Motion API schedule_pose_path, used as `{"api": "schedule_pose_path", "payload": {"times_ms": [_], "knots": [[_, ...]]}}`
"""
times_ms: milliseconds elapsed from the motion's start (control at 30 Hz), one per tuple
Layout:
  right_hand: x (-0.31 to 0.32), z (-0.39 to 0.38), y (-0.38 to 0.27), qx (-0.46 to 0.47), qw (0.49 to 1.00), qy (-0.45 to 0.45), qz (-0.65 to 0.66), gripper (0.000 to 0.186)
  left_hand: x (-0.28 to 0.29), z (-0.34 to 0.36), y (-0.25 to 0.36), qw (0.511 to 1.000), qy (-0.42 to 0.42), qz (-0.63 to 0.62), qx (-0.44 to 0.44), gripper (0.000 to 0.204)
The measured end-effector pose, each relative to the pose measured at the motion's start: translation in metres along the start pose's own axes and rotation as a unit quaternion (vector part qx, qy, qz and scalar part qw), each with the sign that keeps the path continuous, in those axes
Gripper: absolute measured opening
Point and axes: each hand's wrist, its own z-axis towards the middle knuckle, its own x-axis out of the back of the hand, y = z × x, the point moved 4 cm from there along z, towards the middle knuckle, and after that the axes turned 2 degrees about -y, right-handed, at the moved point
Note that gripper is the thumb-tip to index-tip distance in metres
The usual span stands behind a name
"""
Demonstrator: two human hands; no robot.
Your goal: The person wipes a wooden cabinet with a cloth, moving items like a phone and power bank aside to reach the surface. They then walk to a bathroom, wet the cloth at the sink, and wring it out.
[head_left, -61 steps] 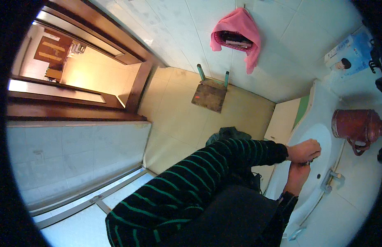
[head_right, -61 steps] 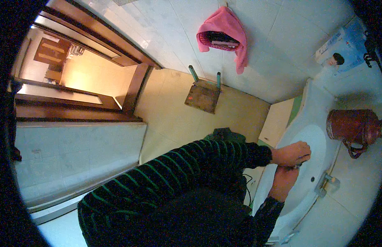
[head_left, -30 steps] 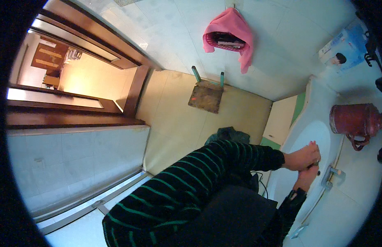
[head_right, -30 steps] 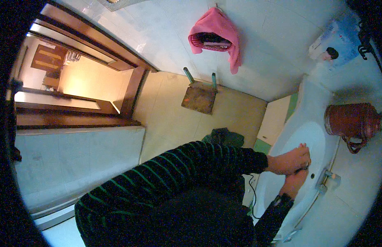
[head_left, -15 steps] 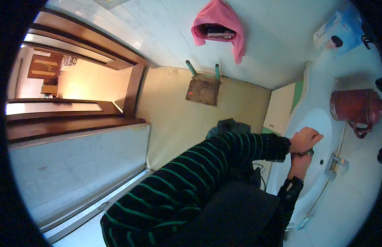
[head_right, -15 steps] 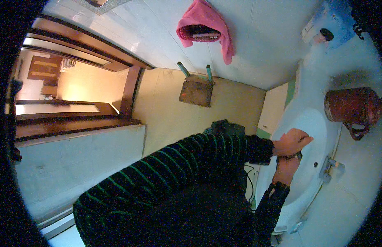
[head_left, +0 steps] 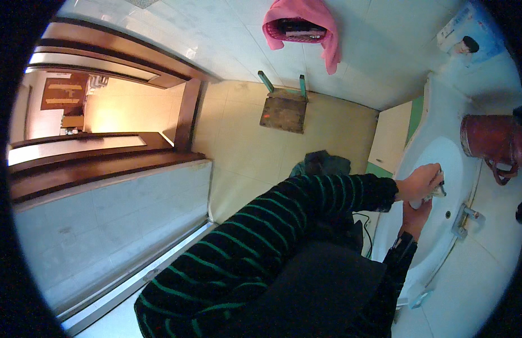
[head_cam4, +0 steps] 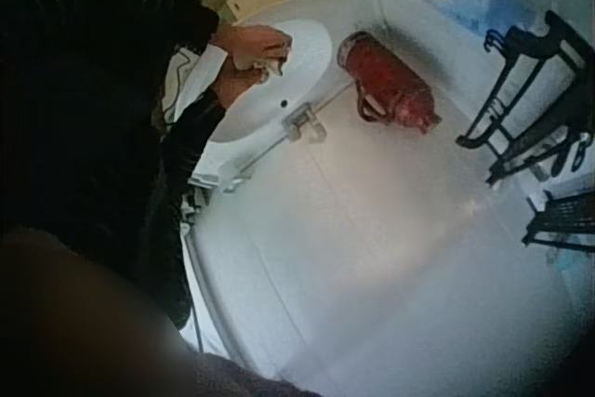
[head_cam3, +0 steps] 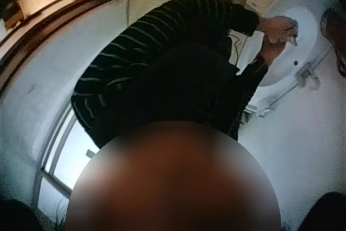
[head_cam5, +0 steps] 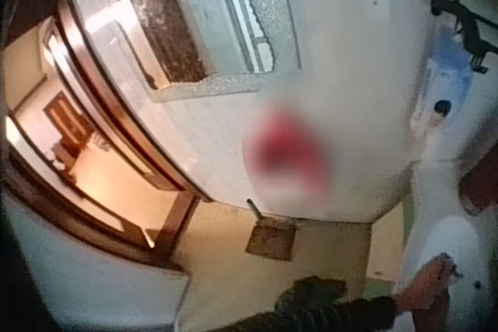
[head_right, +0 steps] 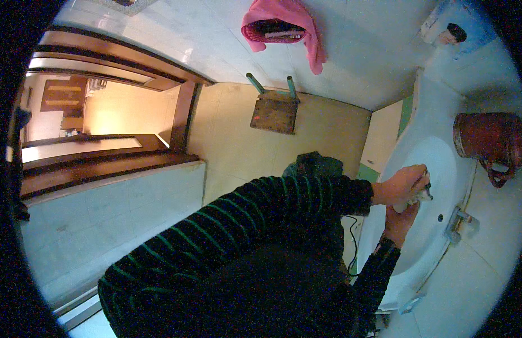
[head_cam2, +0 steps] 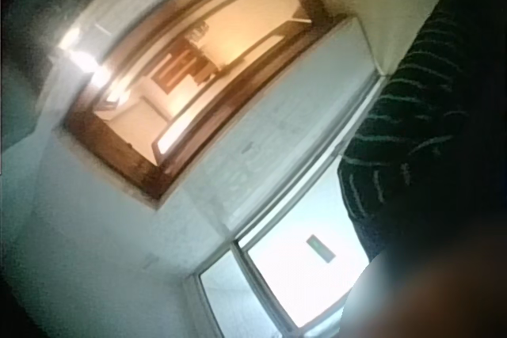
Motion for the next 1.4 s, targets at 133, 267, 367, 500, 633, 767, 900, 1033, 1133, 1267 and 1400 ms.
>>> {"api": "schedule_pose_path", "payload": {"times_ms": [133, 267, 367, 500, 633, 767, 900, 1033, 1133, 1267, 1400], "knots": [[0.002, -0.001, -0.003, -0.003, 0.998, 0.028, 0.064, 0.061, -0.007, -0.001, 0.007, 0.992, -0.100, 0.001, 0.074, 0.012], [0.004, -0.003, -0.039, -0.105, 0.968, 0.009, 0.229, 0.050, -0.001, -0.004, 0.035, 0.940, -0.007, 0.307, -0.147, 0.031], [0.008, 0.002, -0.077, 0.019, 0.993, -0.078, 0.083, 0.049, 0.006, -0.011, 0.046, 0.942, 0.097, 0.272, -0.168, 0.044], [0.016, 0.003, -0.070, -0.213, 0.856, 0.071, 0.466, 0.054, 0.001, -0.018, 0.054, 0.955, 0.049, 0.130, -0.263, 0.026], [0.008, 0.001, -0.080, -0.084, 0.992, -0.037, 0.086, 0.056, 0.006, -0.009, 0.026, 0.984, -0.023, 0.151, -0.088, 0.027], [0.001, 0.004, -0.069, -0.137, 0.986, -0.066, -0.060, 0.050, 0.008, -0.009, 0.008, 0.982, -0.012, 0.186, -0.008, 0.030], [-0.002, 0.013, -0.064, -0.144, 0.923, -0.038, 0.354, 0.046, -0.001, -0.013, 0.014, 0.975, -0.042, 0.211, -0.054, 0.027], [-0.004, 0.001, -0.066, -0.131, 0.974, -0.001, 0.187, 0.042, 0.012, -0.004, 0.015, 0.962, -0.022, 0.271, 0.004, 0.024], [-0.007, -0.007, -0.075, -0.052, 0.978, -0.044, 0.198, 0.042, 0.026, -0.005, 0.021, 0.978, 0.112, 0.173, -0.010, 0.020], [0.006, 0.006, -0.057, -0.192, 0.902, -0.013, 0.385, 0.044, -0.001, -0.029, 0.034, 0.990, -0.003, 0.068, -0.124, 0.028], [-0.005, 0.017, -0.061, -0.104, 0.931, -0.135, 0.322, 0.044, -0.007, -0.034, 0.037, 0.951, -0.098, 0.148, -0.251, 0.029]]}}
